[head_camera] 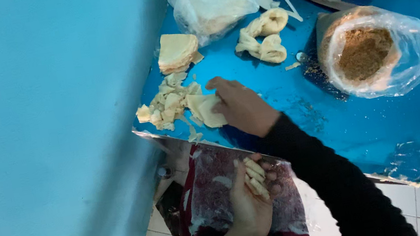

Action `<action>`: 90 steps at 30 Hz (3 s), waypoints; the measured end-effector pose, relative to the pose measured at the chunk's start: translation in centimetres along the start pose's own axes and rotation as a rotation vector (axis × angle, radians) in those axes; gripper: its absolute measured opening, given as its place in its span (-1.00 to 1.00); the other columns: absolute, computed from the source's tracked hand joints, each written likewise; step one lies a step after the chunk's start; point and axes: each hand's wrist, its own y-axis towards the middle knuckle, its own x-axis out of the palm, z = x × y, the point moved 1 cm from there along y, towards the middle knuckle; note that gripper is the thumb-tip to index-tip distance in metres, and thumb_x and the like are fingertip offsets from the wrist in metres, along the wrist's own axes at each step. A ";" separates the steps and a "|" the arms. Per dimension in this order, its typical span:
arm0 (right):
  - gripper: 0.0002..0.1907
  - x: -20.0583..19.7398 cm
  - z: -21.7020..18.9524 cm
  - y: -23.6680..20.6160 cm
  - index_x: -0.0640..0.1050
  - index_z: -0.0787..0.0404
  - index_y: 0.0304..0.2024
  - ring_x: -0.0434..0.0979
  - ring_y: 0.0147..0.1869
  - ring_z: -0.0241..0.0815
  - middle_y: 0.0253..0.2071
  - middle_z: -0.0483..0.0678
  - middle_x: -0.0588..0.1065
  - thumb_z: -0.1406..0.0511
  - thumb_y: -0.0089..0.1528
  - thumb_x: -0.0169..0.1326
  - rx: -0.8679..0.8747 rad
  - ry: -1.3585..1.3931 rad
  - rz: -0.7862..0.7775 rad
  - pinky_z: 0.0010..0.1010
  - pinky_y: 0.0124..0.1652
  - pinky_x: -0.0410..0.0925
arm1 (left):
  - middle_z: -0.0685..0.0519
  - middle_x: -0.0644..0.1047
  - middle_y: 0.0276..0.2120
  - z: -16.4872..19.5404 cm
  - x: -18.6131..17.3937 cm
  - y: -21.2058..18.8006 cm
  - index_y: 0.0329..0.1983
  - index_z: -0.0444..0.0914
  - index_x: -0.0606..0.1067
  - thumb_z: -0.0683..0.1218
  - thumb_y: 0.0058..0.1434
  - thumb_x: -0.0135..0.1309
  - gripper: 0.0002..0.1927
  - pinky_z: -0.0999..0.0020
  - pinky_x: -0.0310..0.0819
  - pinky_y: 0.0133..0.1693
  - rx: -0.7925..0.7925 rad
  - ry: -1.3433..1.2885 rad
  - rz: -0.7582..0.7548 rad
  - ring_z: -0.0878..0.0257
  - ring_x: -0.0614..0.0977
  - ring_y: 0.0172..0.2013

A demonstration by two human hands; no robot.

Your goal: The person picks up small pieces of dough from a blue work table, folds and rolls them by hand into filled shapes, and occasionally dips a piece into a bowl of brown powder before setting the shaped piece back on the table among other finished dough pieces.

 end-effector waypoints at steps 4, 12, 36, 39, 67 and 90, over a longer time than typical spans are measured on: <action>-0.66 1.6 0.5 0.5 0.41 0.18 -0.15 0.44 -0.05 0.26 -0.18 0.11 0.45 0.40 0.05 0.20 -0.379 -0.246 0.169 -0.04 -0.09 0.34 | 0.09 0.53 -0.21 -0.2 0.0 -0.5 0.03 -0.16 0.44 0.24 0.45 -0.28 -0.54 0.31 0.48 -0.27 0.033 0.019 -0.023 0.27 0.57 -0.26; -0.71 -7.3 2.9 -6.2 0.42 0.25 -0.01 0.52 -0.11 -0.11 -0.13 0.02 0.45 0.42 0.24 0.18 -0.045 0.189 0.016 -0.28 -0.12 0.42 | 0.09 0.51 -0.20 -0.4 -0.2 -0.6 0.08 -0.14 0.45 0.26 0.43 -0.24 -0.53 0.33 0.49 -0.29 0.091 0.055 -0.049 0.27 0.56 -0.25; -0.58 -14.0 8.4 -17.6 0.53 0.32 0.06 0.55 -0.01 0.21 -0.02 0.21 0.51 0.46 0.11 0.06 -0.021 -0.792 0.425 -0.10 -0.16 0.46 | -0.02 0.50 -0.04 -4.0 -1.1 -1.5 0.26 -0.23 0.38 0.16 0.48 -0.25 -0.51 0.13 0.57 -0.02 0.138 0.187 -0.122 0.15 0.58 -0.03; -0.84 -16.6 9.3 -20.5 0.55 0.27 -0.07 0.57 -0.08 0.07 -0.10 0.10 0.53 0.42 0.30 0.06 0.141 -0.507 0.246 -0.13 -0.15 0.48 | -0.04 0.52 0.01 -2.4 -0.6 -2.1 0.33 -0.23 0.35 0.14 0.46 -0.27 -0.48 0.03 0.54 0.06 0.176 0.174 -0.087 0.11 0.58 0.03; -0.80 -7.7 0.2 -7.4 0.55 0.22 -0.10 0.61 -0.24 -0.06 -0.29 0.02 0.58 0.28 0.27 0.19 -0.139 0.132 -0.091 -0.27 -0.26 0.42 | -0.01 0.58 -0.03 -4.2 -1.4 -1.4 0.04 -0.15 0.46 0.20 0.42 -0.15 -0.60 -0.19 0.38 0.24 -0.070 -0.028 -0.184 0.07 0.59 0.08; -0.59 9.3 8.1 -33.6 0.36 0.12 0.27 0.39 0.37 0.10 0.29 0.06 0.38 0.06 0.49 -0.15 0.104 2.134 0.864 0.01 0.35 0.24 | -0.26 0.21 0.45 -13.7 -6.8 -2.9 0.40 -0.39 0.25 0.26 0.57 -0.45 -0.31 -0.08 0.12 0.42 0.603 1.360 -0.736 -0.09 0.25 0.49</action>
